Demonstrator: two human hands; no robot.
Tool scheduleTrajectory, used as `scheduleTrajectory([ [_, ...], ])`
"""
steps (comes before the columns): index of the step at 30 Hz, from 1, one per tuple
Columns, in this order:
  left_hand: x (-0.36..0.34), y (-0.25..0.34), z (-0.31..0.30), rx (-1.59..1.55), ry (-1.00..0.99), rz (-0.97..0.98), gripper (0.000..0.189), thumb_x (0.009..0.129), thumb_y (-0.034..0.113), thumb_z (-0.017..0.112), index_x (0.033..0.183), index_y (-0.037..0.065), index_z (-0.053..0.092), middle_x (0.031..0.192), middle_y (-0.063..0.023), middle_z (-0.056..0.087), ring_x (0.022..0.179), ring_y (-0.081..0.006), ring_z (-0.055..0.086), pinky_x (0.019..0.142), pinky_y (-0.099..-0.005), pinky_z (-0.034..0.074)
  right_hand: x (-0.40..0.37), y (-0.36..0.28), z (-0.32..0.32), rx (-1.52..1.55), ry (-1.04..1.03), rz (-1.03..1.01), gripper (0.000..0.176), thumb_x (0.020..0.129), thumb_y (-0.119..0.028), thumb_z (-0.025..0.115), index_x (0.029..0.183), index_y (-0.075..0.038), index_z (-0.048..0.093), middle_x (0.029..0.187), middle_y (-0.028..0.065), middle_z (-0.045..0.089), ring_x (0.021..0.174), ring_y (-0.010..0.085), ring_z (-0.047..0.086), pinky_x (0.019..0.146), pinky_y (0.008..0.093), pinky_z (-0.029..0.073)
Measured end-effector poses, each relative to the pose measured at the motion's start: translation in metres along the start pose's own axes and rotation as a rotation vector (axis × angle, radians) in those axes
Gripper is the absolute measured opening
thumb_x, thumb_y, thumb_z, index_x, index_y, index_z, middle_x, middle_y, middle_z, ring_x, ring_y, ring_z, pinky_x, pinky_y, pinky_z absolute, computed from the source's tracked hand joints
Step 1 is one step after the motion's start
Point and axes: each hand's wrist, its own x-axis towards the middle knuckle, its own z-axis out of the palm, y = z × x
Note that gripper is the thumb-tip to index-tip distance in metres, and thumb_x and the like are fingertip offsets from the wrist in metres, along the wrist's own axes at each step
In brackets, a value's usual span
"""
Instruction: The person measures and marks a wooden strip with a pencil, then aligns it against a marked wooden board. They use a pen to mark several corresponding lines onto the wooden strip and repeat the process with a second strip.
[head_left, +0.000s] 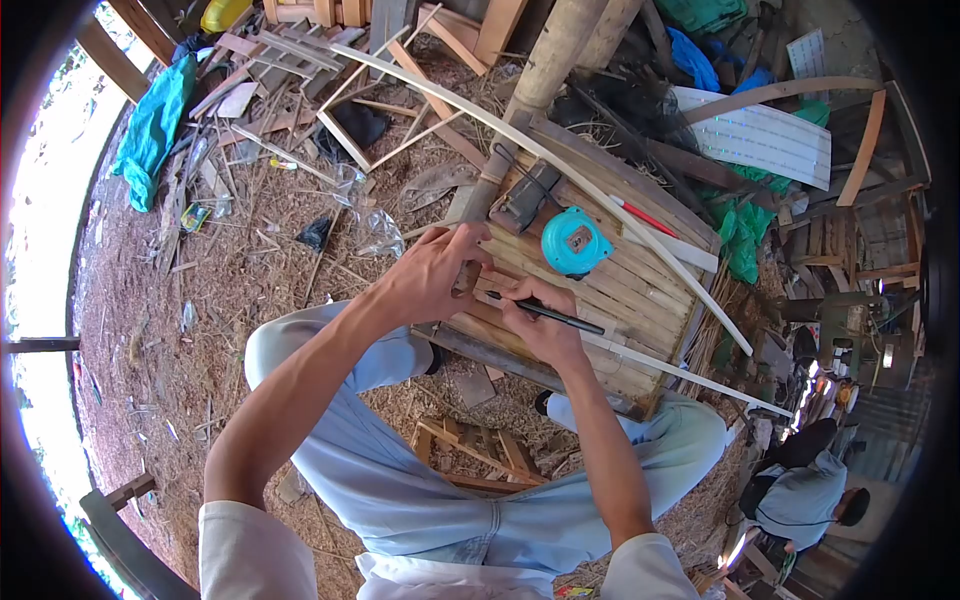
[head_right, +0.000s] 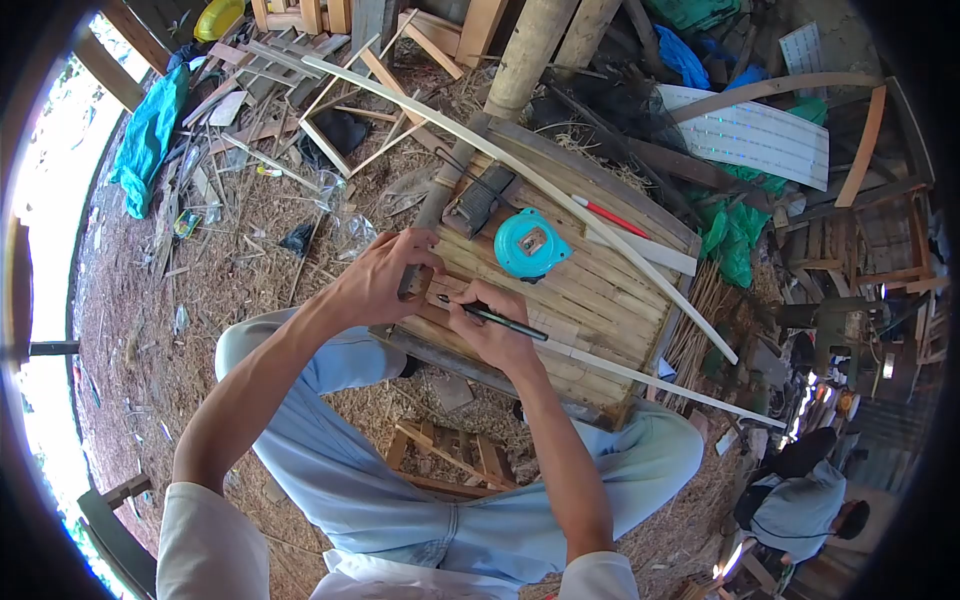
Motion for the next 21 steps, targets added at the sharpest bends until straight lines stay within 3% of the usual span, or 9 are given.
scheduleTrajectory([
  [4,0.0,0.004,-0.002,0.042,-0.014,-0.016,0.06,0.07,0.008,0.074,0.126,0.004,0.052,0.132,-0.0121,0.059,0.125,-0.031,0.056,0.114,-0.0459,0.035,-0.001,0.0,-0.007,0.027,-0.031,0.072,0.007,0.086,-0.003,0.07,0.089,0.001,0.066,0.073,0.0039,0.066,0.061,0.0066,0.051,0.057,0.025,0.044],
  [6,0.0,0.003,0.001,0.03,-0.019,-0.019,0.06,0.07,0.008,0.074,0.125,0.004,0.052,0.131,-0.0126,0.059,0.126,-0.0311,0.056,0.114,-0.0458,0.035,-0.001,-0.004,-0.007,0.385,0.113,0.172,0.008,0.091,-0.005,0.068,0.098,-0.001,0.069,0.077,0.0026,0.067,0.063,0.0052,0.049,0.057,0.0234,0.041],
  [9,0.002,0.003,0.001,0.024,-0.03,-0.04,0.06,0.069,0.008,0.074,0.125,0.005,0.052,0.13,-0.0133,0.06,0.126,-0.0314,0.055,0.114,-0.0455,0.035,-0.001,-0.022,-0.032,0.434,0.146,0.232,0.009,0.096,-0.007,0.066,0.104,-0.002,0.069,0.083,0.0034,0.068,0.066,0.0062,0.051,0.059,0.0248,0.043],
  [11,0.001,0.007,0.0,0.026,-0.045,-0.048,0.059,0.069,0.008,0.073,0.125,0.005,0.052,0.13,-0.0136,0.06,0.126,-0.0317,0.055,0.114,-0.0453,0.035,-0.002,-0.038,-0.062,0.24,0.151,0.188,0.013,0.096,-0.009,0.068,0.106,-0.001,0.069,0.081,0.0058,0.068,0.067,0.0108,0.056,0.063,0.0273,0.046],
  [13,0.0,0.007,0.001,0.044,-0.003,-0.025,0.057,0.069,0.008,0.073,0.123,0.006,0.054,0.128,-0.0133,0.061,0.127,-0.0319,0.055,0.112,-0.0454,0.036,-0.011,-0.053,-0.093,-0.324,0.046,-0.093,0.018,0.094,-0.011,0.069,0.108,0.0,0.069,0.082,0.0091,0.068,0.069,0.0194,0.062,0.065,0.031,0.049],
  [14,-0.001,0.007,0.002,0.052,-0.007,-0.006,0.057,0.069,0.008,0.073,0.123,0.006,0.054,0.128,-0.0133,0.061,0.127,-0.0319,0.055,0.112,-0.0454,0.036,-0.021,-0.047,-0.109,-0.43,0.019,-0.082,0.024,0.089,-0.014,0.073,0.108,-0.001,0.069,0.091,0.0129,0.068,0.08,0.029,0.065,0.072,0.0371,0.052],
  [15,-0.001,0.006,0.004,0.072,0.006,-0.003,0.056,0.069,0.007,0.072,0.123,0.006,0.055,0.127,-0.0132,0.061,0.125,-0.0318,0.056,0.111,-0.0456,0.038,-0.033,-0.044,-0.119,-0.433,0.042,-0.088,0.024,0.089,-0.014,0.073,0.108,-0.001,0.069,0.091,0.0129,0.068,0.08,0.029,0.065,0.072,0.0371,0.052],
  [18,0.002,0.018,0.004,0.155,-0.021,0.015,0.056,0.068,0.006,0.069,0.123,0.006,0.059,0.124,-0.0133,0.062,0.12,-0.0318,0.057,0.108,-0.0456,0.04,-0.073,-0.028,-0.138,-0.633,-0.031,-0.014,0.036,0.078,-0.015,0.08,0.11,-0.005,0.068,0.108,0.0154,0.066,0.105,0.0375,0.06,0.091,0.0471,0.048],
  [21,0.002,0.017,0.015,0.266,0.015,0.124,0.054,0.065,0.003,0.064,0.118,0.008,0.064,0.111,-0.0101,0.06,0.107,-0.0294,0.056,0.1,-0.0427,0.043,-0.085,-0.011,-0.14,-0.62,-0.05,0.05,0.039,0.075,-0.007,0.081,0.111,-0.004,0.066,0.108,0.0144,0.065,0.101,0.036,0.061,0.087,0.0443,0.049],
])
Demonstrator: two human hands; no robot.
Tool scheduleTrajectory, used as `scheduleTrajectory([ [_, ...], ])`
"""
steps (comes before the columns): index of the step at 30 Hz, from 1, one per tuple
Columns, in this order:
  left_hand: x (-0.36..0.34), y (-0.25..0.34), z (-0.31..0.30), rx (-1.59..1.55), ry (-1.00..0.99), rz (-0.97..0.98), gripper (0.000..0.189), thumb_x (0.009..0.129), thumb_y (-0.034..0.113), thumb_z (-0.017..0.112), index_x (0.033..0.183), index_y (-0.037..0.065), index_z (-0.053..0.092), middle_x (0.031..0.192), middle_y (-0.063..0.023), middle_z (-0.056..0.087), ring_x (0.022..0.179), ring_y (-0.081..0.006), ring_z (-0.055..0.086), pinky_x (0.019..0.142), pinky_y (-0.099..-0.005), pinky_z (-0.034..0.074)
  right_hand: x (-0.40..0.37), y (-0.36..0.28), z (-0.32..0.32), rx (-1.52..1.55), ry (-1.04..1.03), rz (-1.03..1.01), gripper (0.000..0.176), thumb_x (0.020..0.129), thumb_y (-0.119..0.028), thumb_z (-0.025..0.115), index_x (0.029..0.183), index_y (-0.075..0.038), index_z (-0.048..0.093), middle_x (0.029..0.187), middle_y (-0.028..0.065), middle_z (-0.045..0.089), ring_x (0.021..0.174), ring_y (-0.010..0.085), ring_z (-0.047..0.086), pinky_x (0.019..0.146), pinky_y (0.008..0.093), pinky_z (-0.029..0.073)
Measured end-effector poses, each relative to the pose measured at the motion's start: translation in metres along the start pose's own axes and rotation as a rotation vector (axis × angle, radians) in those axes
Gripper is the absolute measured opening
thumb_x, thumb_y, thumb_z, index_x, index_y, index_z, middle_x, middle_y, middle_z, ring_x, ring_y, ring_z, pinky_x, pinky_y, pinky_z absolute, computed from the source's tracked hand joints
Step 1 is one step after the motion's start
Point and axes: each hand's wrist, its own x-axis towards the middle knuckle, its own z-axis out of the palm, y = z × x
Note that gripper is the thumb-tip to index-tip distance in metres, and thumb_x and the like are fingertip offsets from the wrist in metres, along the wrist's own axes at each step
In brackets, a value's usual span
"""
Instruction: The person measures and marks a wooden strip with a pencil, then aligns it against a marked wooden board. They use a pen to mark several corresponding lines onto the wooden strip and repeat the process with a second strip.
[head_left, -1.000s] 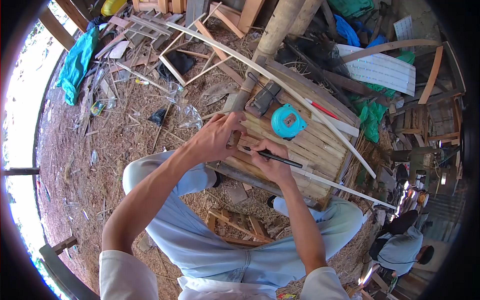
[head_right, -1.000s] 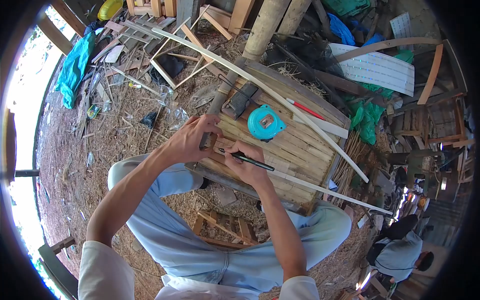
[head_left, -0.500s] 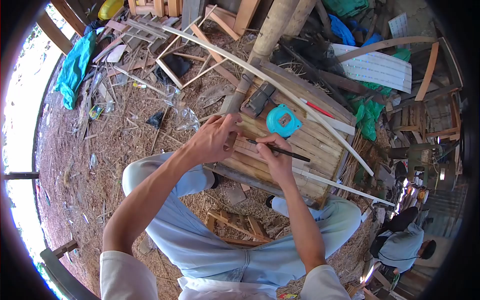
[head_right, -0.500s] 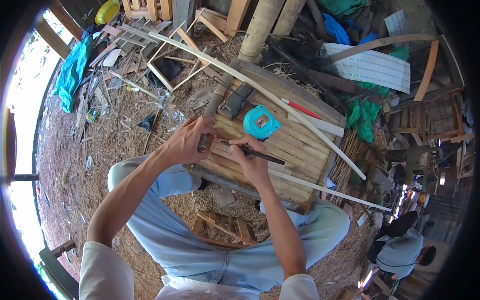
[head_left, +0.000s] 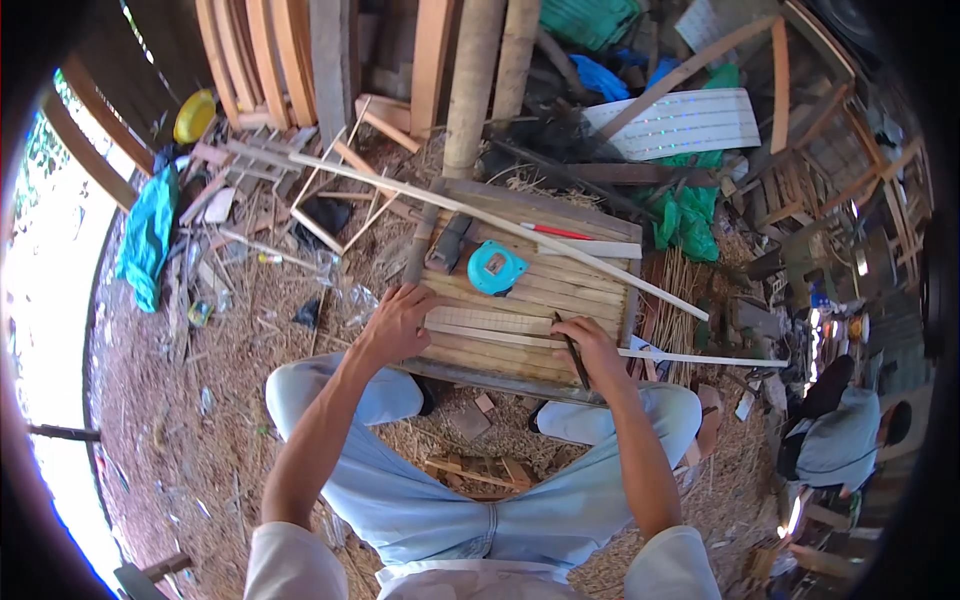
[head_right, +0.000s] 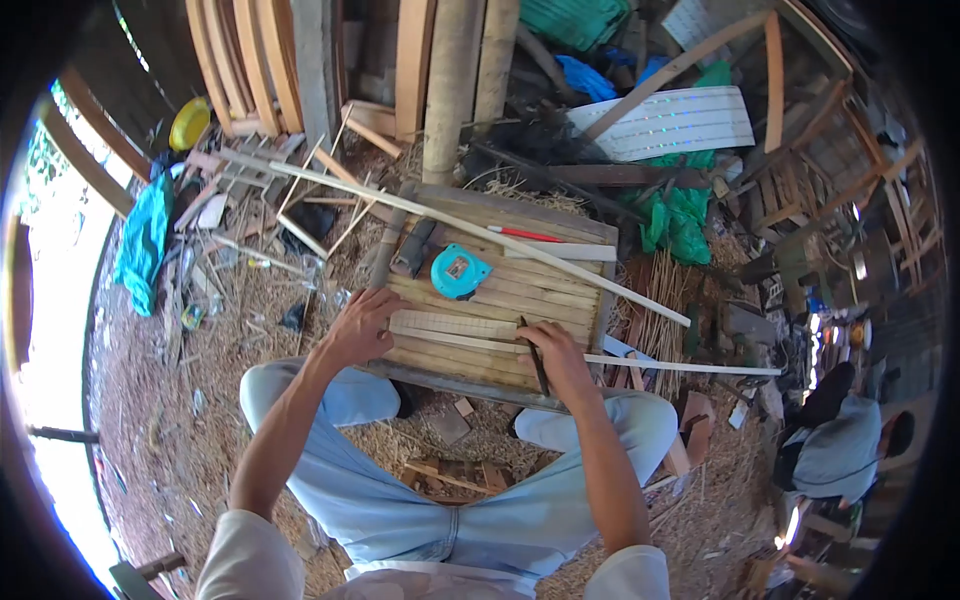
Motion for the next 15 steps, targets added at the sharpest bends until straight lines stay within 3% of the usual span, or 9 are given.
scheduleTrajectory([
  [5,0.001,0.01,-0.002,0.04,-0.032,-0.076,0.056,0.065,0.001,0.065,0.121,0.009,0.065,0.113,-0.0097,0.057,0.111,-0.0308,0.054,0.099,-0.0443,0.043,0.003,-0.002,-0.007,0.081,-0.03,0.074,0.041,0.073,-0.012,0.082,0.11,-0.006,0.065,0.109,0.0173,0.065,0.104,0.0417,0.061,0.09,0.0479,0.048],
  [13,0.002,0.025,0.0,0.003,0.012,-0.149,0.058,0.066,-0.001,0.067,0.123,0.012,0.064,0.119,-0.0104,0.055,0.116,-0.032,0.053,0.102,-0.0466,0.041,0.0,0.01,0.008,0.086,0.033,0.045,0.035,0.076,-0.012,0.08,0.106,-0.008,0.064,0.1,0.0141,0.065,0.102,0.0383,0.061,0.086,0.0476,0.049],
  [15,0.004,0.033,-0.004,0.048,0.049,-0.126,0.053,0.071,0.006,0.075,0.122,0.012,0.064,0.122,-0.0103,0.056,0.118,-0.0325,0.053,0.102,-0.0456,0.042,-0.002,0.012,0.005,0.068,0.047,0.001,0.033,0.077,-0.012,0.079,0.106,-0.007,0.065,0.101,0.0137,0.066,0.103,0.0372,0.061,0.086,0.0474,0.049],
])
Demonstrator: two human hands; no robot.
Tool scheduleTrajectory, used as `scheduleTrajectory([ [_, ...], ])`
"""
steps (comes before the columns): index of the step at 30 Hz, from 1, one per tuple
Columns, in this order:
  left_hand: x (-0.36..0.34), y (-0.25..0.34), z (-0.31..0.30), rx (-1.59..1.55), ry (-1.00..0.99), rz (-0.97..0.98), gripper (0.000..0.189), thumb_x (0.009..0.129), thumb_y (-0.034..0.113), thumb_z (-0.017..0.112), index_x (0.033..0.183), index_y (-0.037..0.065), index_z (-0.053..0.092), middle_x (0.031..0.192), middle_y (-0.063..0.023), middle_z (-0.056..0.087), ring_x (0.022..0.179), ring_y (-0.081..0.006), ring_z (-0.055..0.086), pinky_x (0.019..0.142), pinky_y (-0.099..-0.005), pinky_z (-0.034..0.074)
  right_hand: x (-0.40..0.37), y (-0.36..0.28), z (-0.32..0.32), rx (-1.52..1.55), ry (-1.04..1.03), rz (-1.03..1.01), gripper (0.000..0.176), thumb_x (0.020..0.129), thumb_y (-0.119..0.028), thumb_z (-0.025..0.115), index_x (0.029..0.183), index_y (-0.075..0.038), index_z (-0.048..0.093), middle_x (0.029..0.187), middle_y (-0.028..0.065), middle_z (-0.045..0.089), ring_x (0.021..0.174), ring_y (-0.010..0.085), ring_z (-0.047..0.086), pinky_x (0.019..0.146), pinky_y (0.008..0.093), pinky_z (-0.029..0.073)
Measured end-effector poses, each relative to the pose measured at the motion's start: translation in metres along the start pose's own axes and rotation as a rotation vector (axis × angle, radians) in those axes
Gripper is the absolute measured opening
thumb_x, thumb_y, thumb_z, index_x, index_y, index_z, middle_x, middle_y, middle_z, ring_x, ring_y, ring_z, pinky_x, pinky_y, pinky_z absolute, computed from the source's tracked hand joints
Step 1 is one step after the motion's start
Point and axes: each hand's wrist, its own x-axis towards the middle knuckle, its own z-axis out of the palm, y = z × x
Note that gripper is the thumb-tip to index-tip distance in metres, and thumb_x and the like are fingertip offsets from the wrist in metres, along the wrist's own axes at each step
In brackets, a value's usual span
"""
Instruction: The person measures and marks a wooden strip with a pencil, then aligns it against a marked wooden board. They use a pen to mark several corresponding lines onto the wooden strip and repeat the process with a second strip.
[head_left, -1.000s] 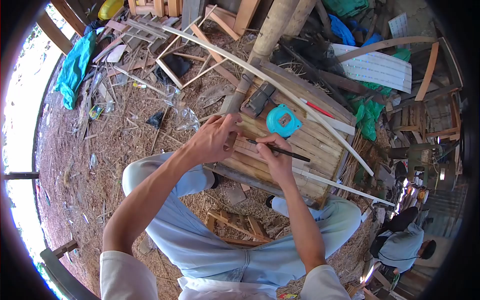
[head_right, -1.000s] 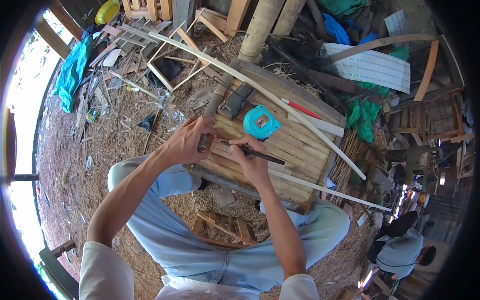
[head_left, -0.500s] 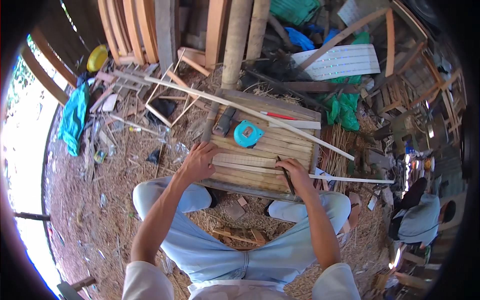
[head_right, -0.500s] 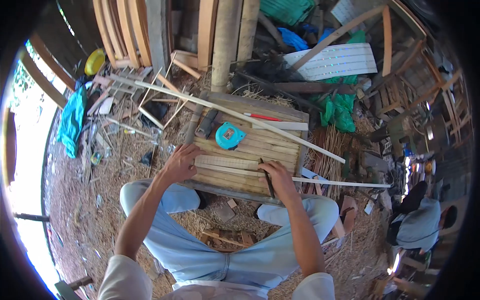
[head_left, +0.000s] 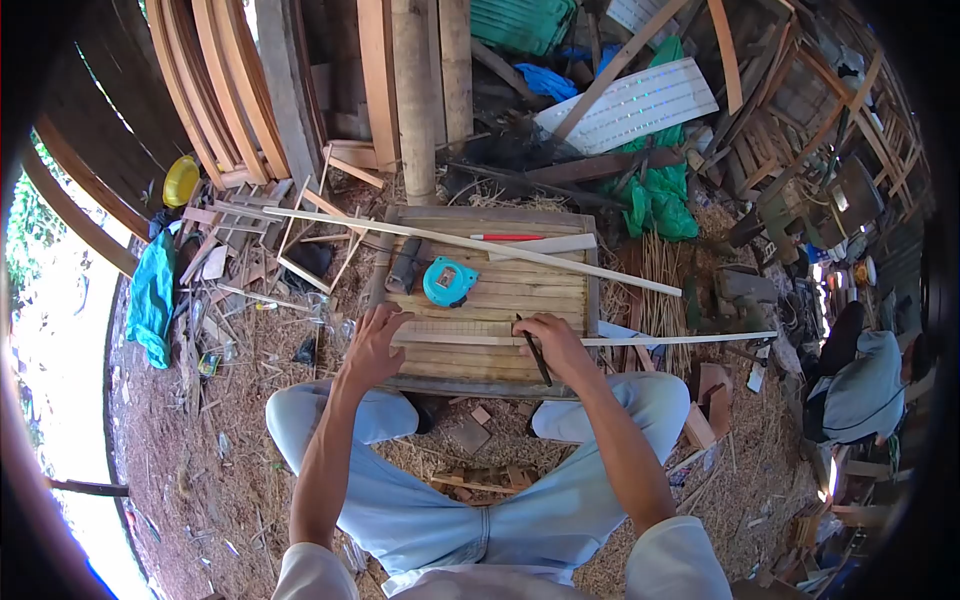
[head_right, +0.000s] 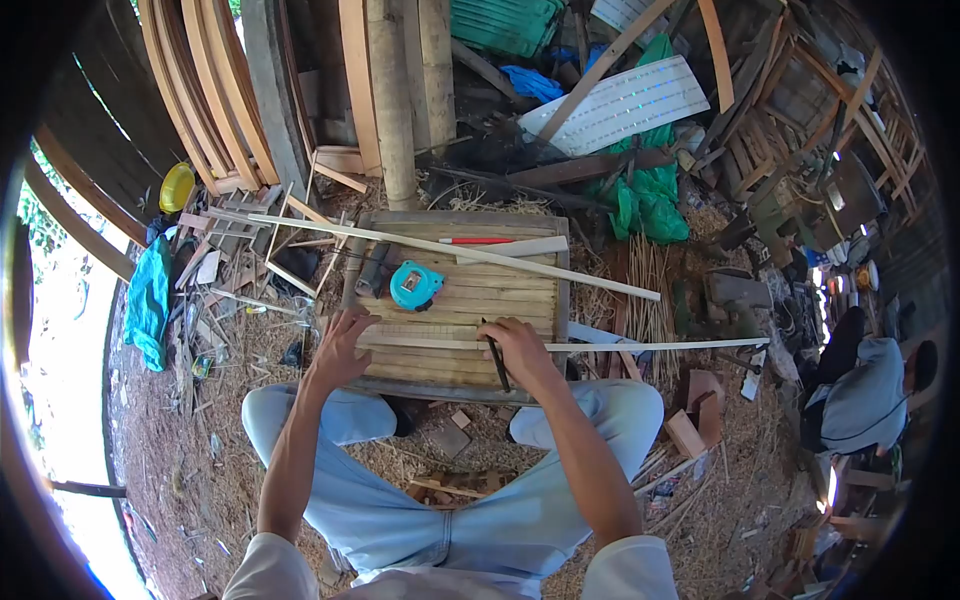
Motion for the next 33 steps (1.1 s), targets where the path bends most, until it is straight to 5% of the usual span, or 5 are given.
scheduleTrajectory([
  [7,0.012,0.021,0.006,-0.039,0.016,0.124,0.044,0.076,0.018,0.081,0.117,0.011,0.067,0.112,-0.0085,0.061,0.108,-0.0294,0.057,0.1,-0.0442,0.042,0.003,0.006,0.002,0.118,-0.008,0.03,0.03,0.078,-0.011,0.078,0.106,-0.007,0.068,0.1,0.0127,0.066,0.101,0.0362,0.061,0.088,0.0463,0.05],
  [13,0.015,-0.002,0.004,-0.013,0.037,0.156,0.026,0.079,0.016,0.077,0.104,0.009,0.071,0.098,-0.0056,0.064,0.097,-0.0284,0.06,0.091,-0.0433,0.044,0.009,-0.01,0.011,-0.115,0.082,-0.111,0.03,0.08,-0.01,0.075,0.109,-0.008,0.069,0.103,0.0108,0.067,0.102,0.0321,0.062,0.088,0.0448,0.05],
  [16,0.011,-0.022,-0.013,0.059,0.149,0.015,0.021,0.078,0.012,0.077,0.099,0.01,0.072,0.097,-0.0059,0.065,0.099,-0.0285,0.06,0.09,-0.0435,0.044,0.013,-0.017,0.01,-0.171,0.194,-0.164,0.031,0.08,-0.007,0.074,0.111,-0.009,0.069,0.107,0.0095,0.067,0.104,0.0296,0.062,0.091,0.0446,0.046],
  [33,-0.004,-0.058,-0.02,0.134,0.321,-0.293,0.023,0.075,-0.001,0.074,0.097,0.006,0.07,0.104,-0.0106,0.067,0.103,-0.0329,0.062,0.091,-0.0444,0.048,0.007,0.001,-0.017,-0.211,-0.028,0.153,0.037,0.076,-0.002,0.072,0.112,-0.012,0.068,0.109,0.009,0.068,0.11,0.0302,0.061,0.097,0.0473,0.043],
])
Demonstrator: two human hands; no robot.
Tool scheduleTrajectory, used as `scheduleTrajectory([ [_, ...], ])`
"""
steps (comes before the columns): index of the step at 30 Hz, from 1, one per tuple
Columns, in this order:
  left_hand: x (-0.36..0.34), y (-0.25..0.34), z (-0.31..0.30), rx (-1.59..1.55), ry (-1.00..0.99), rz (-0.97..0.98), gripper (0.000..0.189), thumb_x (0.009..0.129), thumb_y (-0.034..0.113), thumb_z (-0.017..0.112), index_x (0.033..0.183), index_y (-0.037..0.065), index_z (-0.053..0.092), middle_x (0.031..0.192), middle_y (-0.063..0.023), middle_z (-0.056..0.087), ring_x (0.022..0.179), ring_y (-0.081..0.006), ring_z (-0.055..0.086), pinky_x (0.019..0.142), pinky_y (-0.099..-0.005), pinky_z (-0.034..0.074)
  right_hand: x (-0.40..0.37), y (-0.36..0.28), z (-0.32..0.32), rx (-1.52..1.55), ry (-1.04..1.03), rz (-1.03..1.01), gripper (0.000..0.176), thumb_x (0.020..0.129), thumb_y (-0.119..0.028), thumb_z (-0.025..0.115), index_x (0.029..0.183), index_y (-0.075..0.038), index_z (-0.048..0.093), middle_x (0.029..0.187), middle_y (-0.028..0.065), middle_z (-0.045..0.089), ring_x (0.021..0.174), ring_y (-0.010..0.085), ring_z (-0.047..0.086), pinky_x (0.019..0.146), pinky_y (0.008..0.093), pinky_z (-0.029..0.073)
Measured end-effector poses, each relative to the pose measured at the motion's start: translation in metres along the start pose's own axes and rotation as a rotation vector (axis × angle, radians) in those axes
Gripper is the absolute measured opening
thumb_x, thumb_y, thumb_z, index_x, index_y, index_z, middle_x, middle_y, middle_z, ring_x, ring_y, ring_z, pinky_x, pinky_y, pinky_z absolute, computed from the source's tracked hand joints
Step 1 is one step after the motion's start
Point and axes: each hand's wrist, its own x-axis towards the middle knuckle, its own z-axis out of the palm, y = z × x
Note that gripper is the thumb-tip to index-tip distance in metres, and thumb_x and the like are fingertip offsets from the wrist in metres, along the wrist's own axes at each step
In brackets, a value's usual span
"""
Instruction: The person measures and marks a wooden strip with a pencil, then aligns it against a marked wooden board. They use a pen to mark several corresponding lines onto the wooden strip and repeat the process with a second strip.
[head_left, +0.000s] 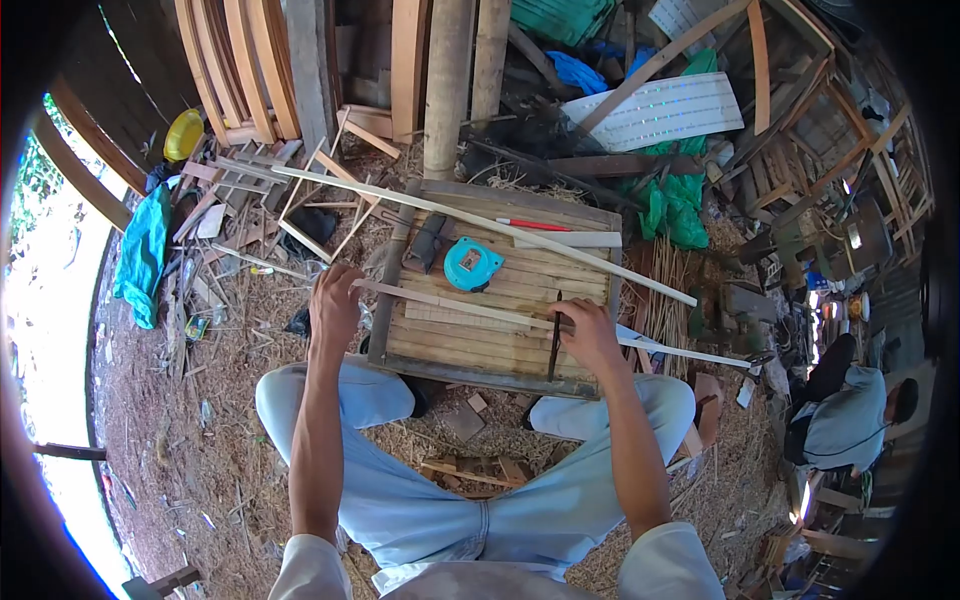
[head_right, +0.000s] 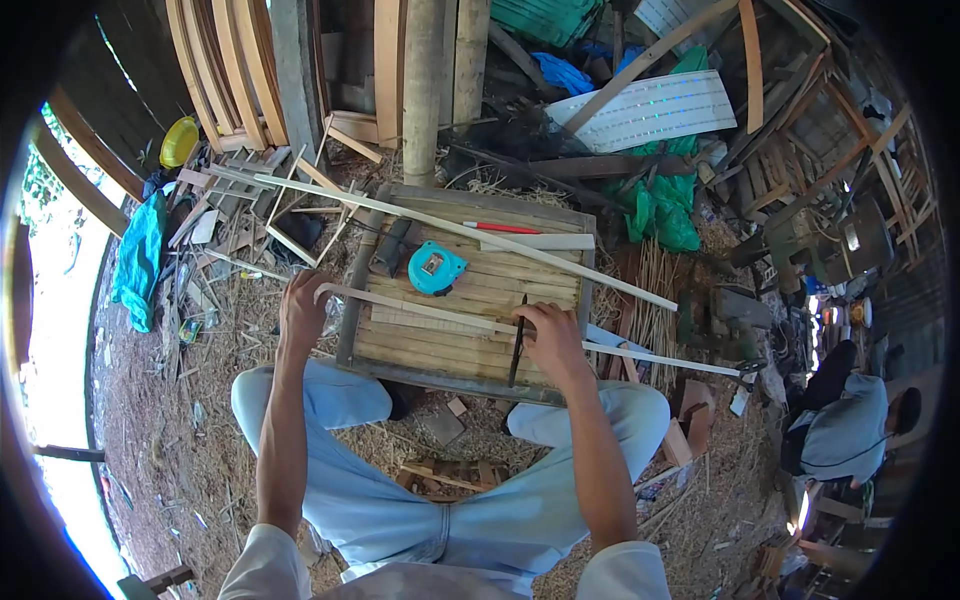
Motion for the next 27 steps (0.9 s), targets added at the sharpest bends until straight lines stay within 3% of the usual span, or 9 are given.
scheduleTrajectory([
  [6,-0.001,0.001,0.013,-0.011,-0.09,0.063,0.028,0.076,0.003,0.075,0.103,0.007,0.071,0.107,-0.0106,0.067,0.107,-0.0339,0.061,0.103,-0.0469,0.042,0.003,-0.003,0.006,0.147,-0.025,0.025,0.031,0.076,0.003,0.069,0.104,-0.009,0.071,0.108,0.0104,0.069,0.105,0.0334,0.064,0.093,0.0472,0.048],
  [9,-0.005,0.019,0.016,-0.023,-0.099,0.188,0.03,0.076,0.005,0.076,0.105,0.007,0.071,0.105,-0.0101,0.066,0.105,-0.034,0.061,0.101,-0.0458,0.043,0.004,-0.004,0.008,0.088,0.013,-0.053,0.034,0.075,0.004,0.069,0.105,-0.01,0.071,0.106,0.0093,0.069,0.106,0.0321,0.063,0.094,0.046,0.046],
  [13,-0.003,0.031,0.021,-0.025,-0.093,0.159,0.029,0.076,0.004,0.075,0.105,0.008,0.071,0.103,-0.0098,0.065,0.103,-0.0329,0.061,0.098,-0.0449,0.044,0.006,-0.004,0.005,0.02,0.091,-0.083,0.037,0.074,0.008,0.067,0.106,-0.011,0.069,0.103,0.0085,0.068,0.102,0.0319,0.063,0.094,0.0462,0.044],
  [18,-0.005,0.041,0.026,-0.179,-0.159,0.2,0.026,0.078,0.01,0.077,0.103,0.009,0.072,0.101,-0.0069,0.064,0.101,-0.0294,0.06,0.091,-0.0438,0.046,0.011,0.016,0.003,-0.196,0.288,-0.006,0.038,0.073,0.006,0.067,0.106,-0.014,0.071,0.103,0.0065,0.069,0.105,0.0286,0.061,0.095,0.0458,0.042],
  [20,-0.006,0.041,0.033,-0.164,-0.163,0.208,0.027,0.078,0.012,0.078,0.104,0.009,0.072,0.101,-0.0061,0.064,0.101,-0.029,0.06,0.09,-0.0434,0.045,0.01,0.015,-0.001,-0.178,0.269,0.028,0.042,0.073,0.007,0.067,0.11,-0.013,0.069,0.105,0.007,0.068,0.105,0.0294,0.06,0.096,0.0467,0.042],
  [23,-0.006,0.043,0.03,-0.138,-0.16,0.209,0.029,0.078,0.014,0.078,0.106,0.009,0.071,0.102,-0.0053,0.064,0.102,-0.0284,0.06,0.09,-0.0428,0.045,0.011,0.009,-0.003,-0.149,0.332,-0.01,0.044,0.075,0.005,0.069,0.115,-0.012,0.066,0.106,0.0088,0.067,0.105,0.0307,0.06,0.095,0.0476,0.042],
  [27,-0.004,0.046,0.023,-0.146,-0.165,0.228,0.031,0.079,0.015,0.079,0.108,0.009,0.07,0.102,-0.0054,0.065,0.102,-0.0278,0.059,0.091,-0.0424,0.045,0.015,0.002,0.001,-0.019,0.382,-0.075,0.032,0.087,-0.003,0.067,0.119,-0.009,0.064,0.109,0.0115,0.066,0.102,0.0338,0.061,0.092,0.0472,0.044],
])
